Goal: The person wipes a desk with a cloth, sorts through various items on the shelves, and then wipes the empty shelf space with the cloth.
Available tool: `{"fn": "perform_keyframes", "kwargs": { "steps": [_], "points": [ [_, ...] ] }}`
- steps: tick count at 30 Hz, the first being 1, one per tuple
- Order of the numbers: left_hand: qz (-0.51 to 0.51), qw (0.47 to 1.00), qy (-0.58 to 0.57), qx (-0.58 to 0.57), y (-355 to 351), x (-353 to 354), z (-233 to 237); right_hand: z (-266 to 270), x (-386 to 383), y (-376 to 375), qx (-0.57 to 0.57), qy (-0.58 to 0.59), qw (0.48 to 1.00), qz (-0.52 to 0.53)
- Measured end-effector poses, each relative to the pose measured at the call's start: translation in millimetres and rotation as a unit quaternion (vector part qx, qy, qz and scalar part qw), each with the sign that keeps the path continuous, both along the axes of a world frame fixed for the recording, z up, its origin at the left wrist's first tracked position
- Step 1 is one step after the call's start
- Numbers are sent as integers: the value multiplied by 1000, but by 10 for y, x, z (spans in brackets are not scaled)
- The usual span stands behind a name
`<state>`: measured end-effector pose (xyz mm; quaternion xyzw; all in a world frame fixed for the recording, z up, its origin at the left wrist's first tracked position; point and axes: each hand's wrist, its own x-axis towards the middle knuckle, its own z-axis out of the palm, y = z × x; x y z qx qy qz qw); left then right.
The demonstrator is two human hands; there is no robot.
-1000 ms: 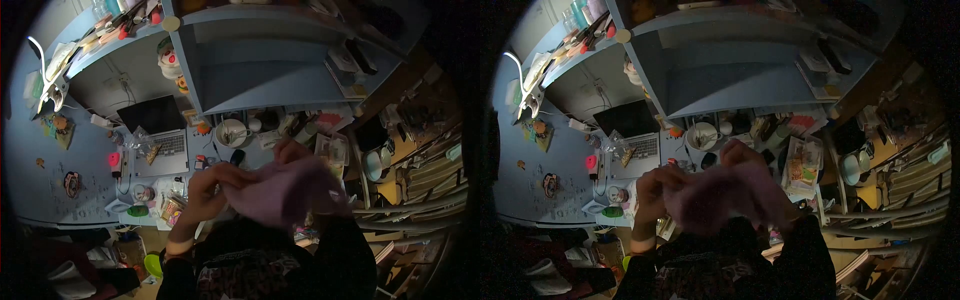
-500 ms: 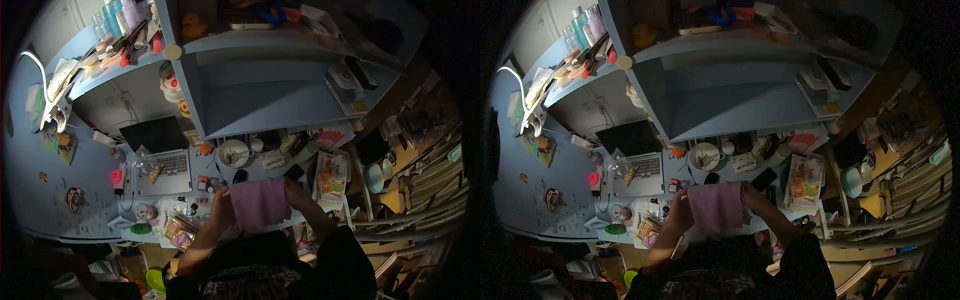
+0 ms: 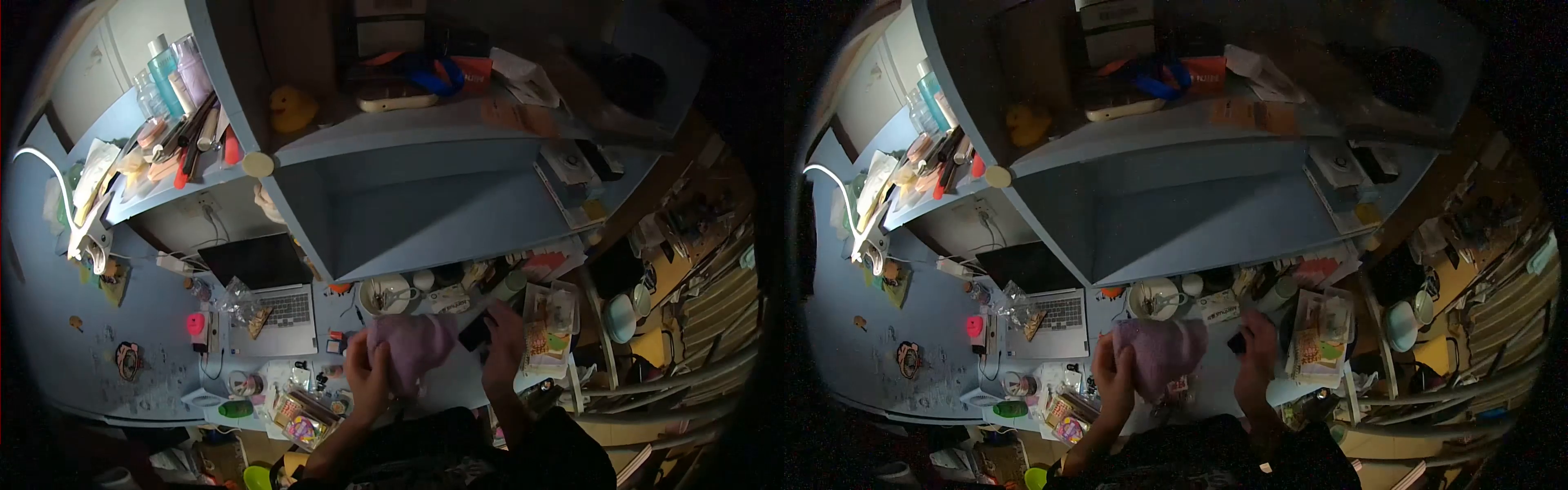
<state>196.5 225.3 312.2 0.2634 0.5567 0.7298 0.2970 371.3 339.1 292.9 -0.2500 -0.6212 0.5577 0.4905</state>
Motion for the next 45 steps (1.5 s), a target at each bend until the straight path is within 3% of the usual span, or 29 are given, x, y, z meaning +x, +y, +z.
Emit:
{"fn": "perform_keyframes", "kwargs": {
  "steps": [1,3,4,5,6,7,8,9,10,12,14,15,16,17,18,19,22,26,28,30,32,34,36,38,39,41,42,44,45],
  "points": [
    [1,1000,1,3,75,-6,4,9,-34,-3,-9,23,999,-34],
    [7,985,175,-9,184,21,-10,-295,-109,-52,-24,44,997,-67],
    [4,985,173,-18,231,87,33,-787,-150,-122,-115,-25,993,15],
    [-124,969,195,-83,313,178,144,-1070,-190,-182,-203,-90,970,97],
    [-249,934,213,-143,374,239,246,-838,-254,-166,-207,-88,969,98],
    [-250,933,215,-145,393,277,323,-308,-340,-69,-357,82,919,148],
    [-257,935,230,-85,414,318,401,75,-405,81,-485,246,818,187],
    [-263,934,241,-24,424,358,465,229,-411,248,-486,246,819,182],
    [-268,934,236,-25,410,363,528,350,-359,413,-457,248,847,106],
    [-220,907,356,45,331,286,605,494,-186,740,-394,243,885,-46],
    [-228,905,357,45,257,179,549,286,78,1319,-186,84,970,-133],
    [-234,901,361,47,231,129,512,368,14,1602,-10,-26,979,-203],
    [-232,901,363,50,224,84,462,455,-60,1875,168,-133,940,-264],
    [-221,911,347,42,215,48,392,349,-62,2156,170,-134,940,-263],
    [-209,920,329,33,189,25,323,136,-58,2454,251,-375,860,-236],
    [-206,921,328,33,144,6,260,32,-95,2632,315,-589,719,-193],
    [-193,936,295,-9,-11,-61,101,72,-492,2644,254,-634,695,-224],
    [-157,950,269,-28,-222,-67,-59,-25,-1080,2693,290,-663,670,-165],
    [-143,956,254,-39,-312,-32,-97,-253,-1464,2599,476,-495,678,-263],
    [-124,953,275,-36,-347,-26,-102,-435,-1816,2505,506,-463,692,-226],
    [-122,955,269,-24,-383,-19,-75,-182,-2115,2081,465,-444,738,-205],
    [-125,957,263,-13,-415,13,-23,-267,-2453,1871,485,-388,756,-206],
    [-124,957,260,-23,-449,52,66,-249,-2694,1713,443,-402,791,-129],
    [-138,954,263,-28,-468,108,188,-180,-2738,1669,542,-315,778,-40],
    [-145,952,268,-29,-472,142,224,-136,-2735,1595,539,-319,778,-46],
    [-160,946,282,-31,-520,204,238,117,-2684,1422,358,-430,817,144],
    [-165,941,294,-35,-539,233,232,135,-2607,1387,355,-431,818,138],
    [-179,938,296,-33,-583,280,199,123,-2423,1244,536,-380,742,135],
    [-189,935,297,-34,-596,300,185,129,-2302,1146,534,-382,743,129]
  ]
}}
